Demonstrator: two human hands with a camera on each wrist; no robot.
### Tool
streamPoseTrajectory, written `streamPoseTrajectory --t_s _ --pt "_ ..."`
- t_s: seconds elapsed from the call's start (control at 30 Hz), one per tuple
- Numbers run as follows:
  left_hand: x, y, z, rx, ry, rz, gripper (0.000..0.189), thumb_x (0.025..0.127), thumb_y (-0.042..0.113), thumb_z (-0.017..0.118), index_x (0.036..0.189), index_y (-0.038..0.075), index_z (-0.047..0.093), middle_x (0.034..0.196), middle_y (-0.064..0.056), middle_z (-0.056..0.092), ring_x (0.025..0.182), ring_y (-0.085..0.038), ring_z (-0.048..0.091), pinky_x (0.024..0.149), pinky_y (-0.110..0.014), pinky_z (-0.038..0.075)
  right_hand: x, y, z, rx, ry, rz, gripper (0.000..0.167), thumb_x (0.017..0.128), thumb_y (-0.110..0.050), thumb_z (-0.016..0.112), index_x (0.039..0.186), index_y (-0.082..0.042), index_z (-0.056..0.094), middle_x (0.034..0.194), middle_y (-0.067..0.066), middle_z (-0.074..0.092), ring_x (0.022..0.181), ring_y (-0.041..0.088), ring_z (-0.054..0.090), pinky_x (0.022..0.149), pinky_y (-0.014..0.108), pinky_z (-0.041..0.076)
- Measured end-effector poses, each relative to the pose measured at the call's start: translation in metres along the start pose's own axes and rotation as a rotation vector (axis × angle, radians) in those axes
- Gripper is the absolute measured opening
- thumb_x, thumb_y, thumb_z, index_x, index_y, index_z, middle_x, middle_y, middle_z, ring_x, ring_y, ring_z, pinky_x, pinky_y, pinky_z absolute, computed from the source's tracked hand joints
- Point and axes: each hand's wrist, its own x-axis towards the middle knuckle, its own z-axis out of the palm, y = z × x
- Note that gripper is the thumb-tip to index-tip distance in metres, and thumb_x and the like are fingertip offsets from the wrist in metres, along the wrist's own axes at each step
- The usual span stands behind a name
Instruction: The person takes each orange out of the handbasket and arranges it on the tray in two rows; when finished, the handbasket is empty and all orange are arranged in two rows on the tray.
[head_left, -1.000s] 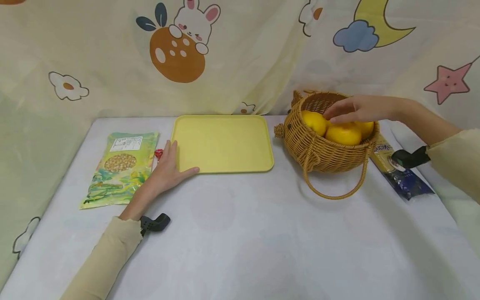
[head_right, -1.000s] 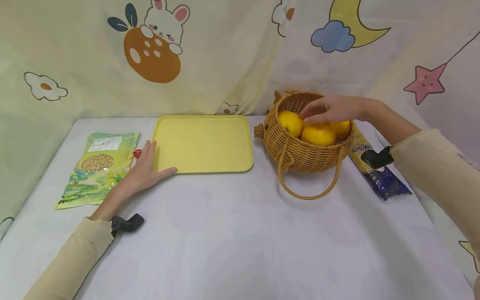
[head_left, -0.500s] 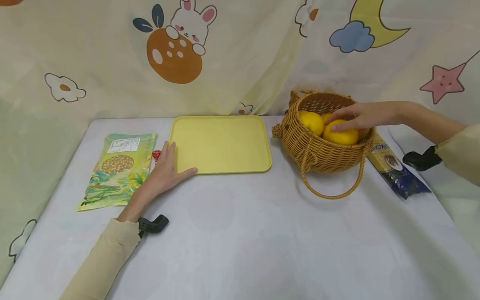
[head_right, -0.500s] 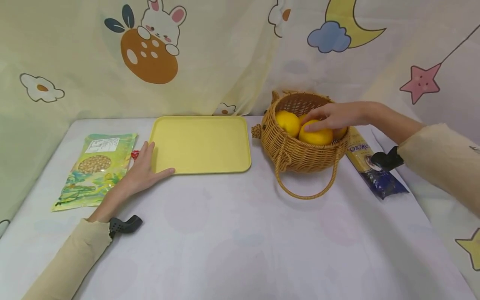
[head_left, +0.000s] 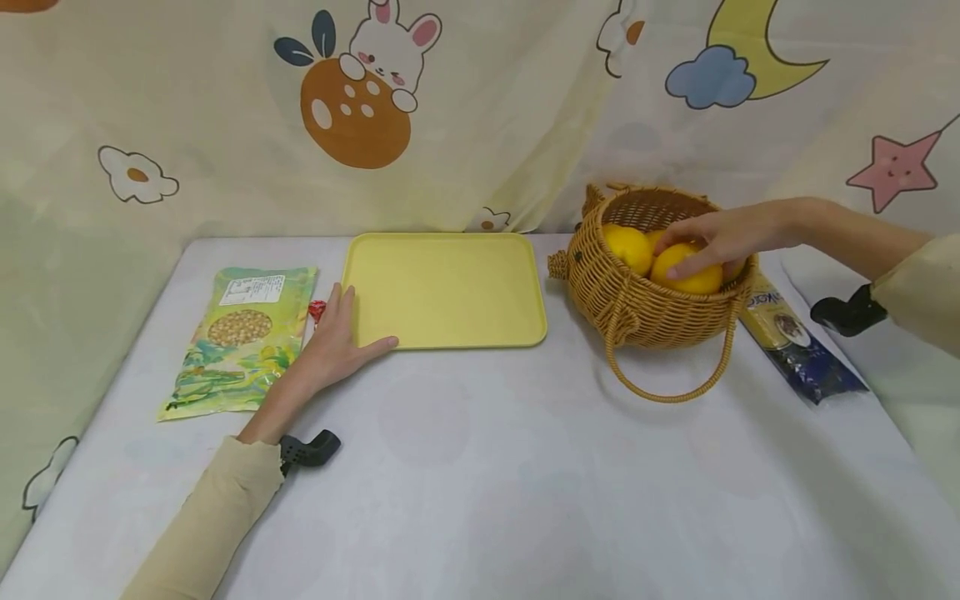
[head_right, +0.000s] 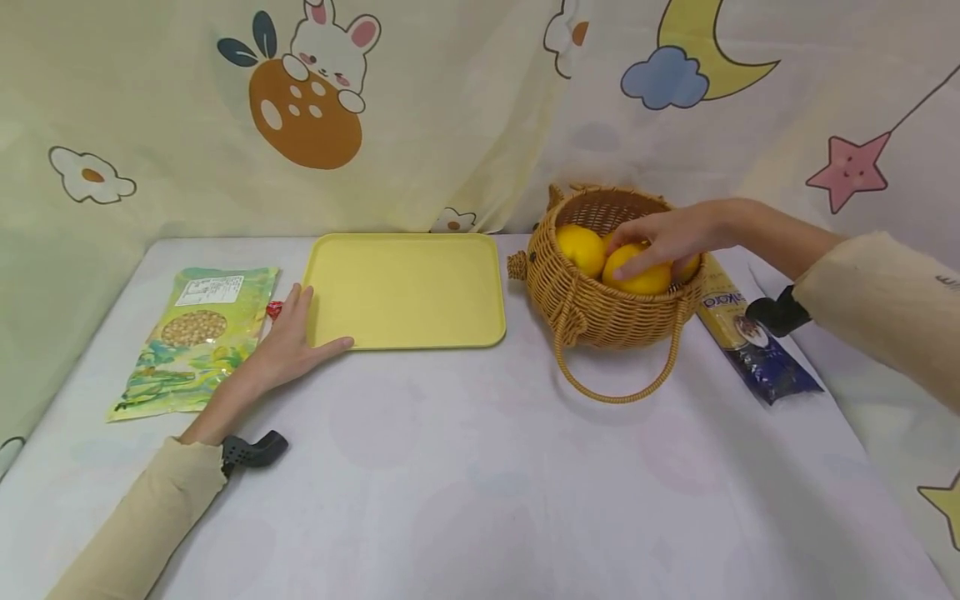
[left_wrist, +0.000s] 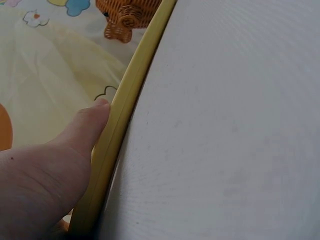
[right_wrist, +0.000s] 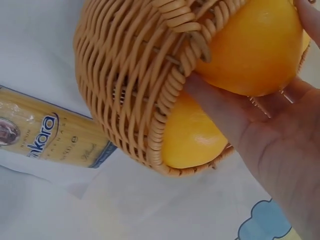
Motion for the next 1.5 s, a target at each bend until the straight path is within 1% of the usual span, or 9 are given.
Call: streamPoseTrajectory --t_s 0.13,0.3,0.53,0.67,0.83,1.1,1.3,1.37,1.5 --pt "0.0 0.001 0.0 0.017 0.002 0.005 0.12 0.083 0.064 0.062 0.153 -0.003 -0.009 0.161 -0.022 -0.018 0.151 -0.041 -0.004 0.119 -0.06 0.015 -0.001 0.001 0.003 0.001 0.027 0.0 0.068 0.095 -0.046 0.055 0.147 -0.01 0.029 0.146 0.027 0.027 0.121 0.041 0.041 0.09 0.055 0.049" --pt "0.0 0.0 0.0 0.016 0.007 0.002 0.123 0.083 0.064 0.062 0.151 -0.004 -0.014 0.16 -0.022 -0.019 0.151 -0.039 -0.005 0.12 -0.057 0.015 0.0 0.001 0.006 -0.025 0.079 -0.025 0.065 0.093 -0.043 0.059 0.144 -0.01 0.035 0.144 0.023 0.036 0.122 0.038 0.04 0.096 0.061 0.043" --pt "0.0 0.001 0.001 0.02 0.006 -0.007 0.124 0.082 0.065 0.062 0.151 -0.006 -0.014 0.16 -0.022 -0.019 0.151 -0.039 -0.005 0.12 -0.056 0.014 0.0 0.004 0.007 -0.068 0.136 -0.022 0.064 0.09 -0.043 0.063 0.142 -0.013 0.041 0.144 0.021 0.04 0.123 0.037 0.042 0.097 0.062 0.042" --pt "0.0 0.001 0.001 0.022 -0.002 -0.017 0.124 0.082 0.066 0.061 0.151 -0.005 -0.014 0.16 -0.021 -0.021 0.151 -0.038 -0.006 0.12 -0.056 0.014 -0.003 0.007 0.006 -0.054 0.135 -0.034 0.063 0.09 -0.041 0.063 0.143 -0.015 0.04 0.146 0.022 0.037 0.124 0.039 0.041 0.095 0.063 0.042" --pt "0.0 0.001 0.001 0.024 -0.009 -0.023 0.125 0.082 0.067 0.06 0.151 -0.005 -0.015 0.16 -0.02 -0.022 0.151 -0.038 -0.007 0.12 -0.057 0.013 -0.006 0.008 0.003 -0.045 0.124 -0.055 0.06 0.091 -0.039 0.062 0.142 -0.016 0.04 0.143 0.02 0.039 0.12 0.036 0.043 0.092 0.058 0.046" --pt "0.001 0.0 0.001 0.022 -0.004 -0.019 0.125 0.082 0.068 0.06 0.15 -0.005 -0.015 0.16 -0.021 -0.022 0.151 -0.038 -0.008 0.12 -0.057 0.013 -0.015 0.004 -0.013 -0.069 0.108 -0.079 0.057 0.093 -0.038 0.058 0.141 -0.017 0.039 0.137 0.014 0.043 0.118 0.033 0.044 0.09 0.057 0.048" --pt "0.001 0.0 0.002 0.027 -0.002 -0.02 0.125 0.082 0.067 0.06 0.15 -0.005 -0.015 0.16 -0.021 -0.021 0.151 -0.038 -0.007 0.12 -0.056 0.013 -0.022 0.001 -0.024 -0.089 0.125 -0.102 0.056 0.094 -0.037 0.057 0.143 -0.018 0.038 0.139 0.012 0.043 0.12 0.033 0.044 0.091 0.059 0.047" --pt "0.001 0.0 0.002 0.028 -0.001 -0.022 0.124 0.082 0.067 0.06 0.151 -0.005 -0.014 0.16 -0.021 -0.021 0.151 -0.037 -0.007 0.12 -0.056 0.013 -0.024 0.0 -0.028 -0.085 0.144 -0.108 0.054 0.095 -0.035 0.056 0.143 -0.019 0.037 0.137 0.01 0.044 0.117 0.03 0.047 0.092 0.055 0.049" --pt "0.001 -0.001 0.002 0.024 0.003 -0.019 0.125 0.082 0.067 0.06 0.151 -0.005 -0.014 0.16 -0.021 -0.021 0.151 -0.037 -0.008 0.121 -0.056 0.012 -0.025 -0.002 -0.035 -0.055 0.172 -0.13 0.052 0.098 -0.032 0.052 0.145 -0.022 0.034 0.135 0.008 0.046 0.108 0.02 0.054 0.089 0.04 0.051"
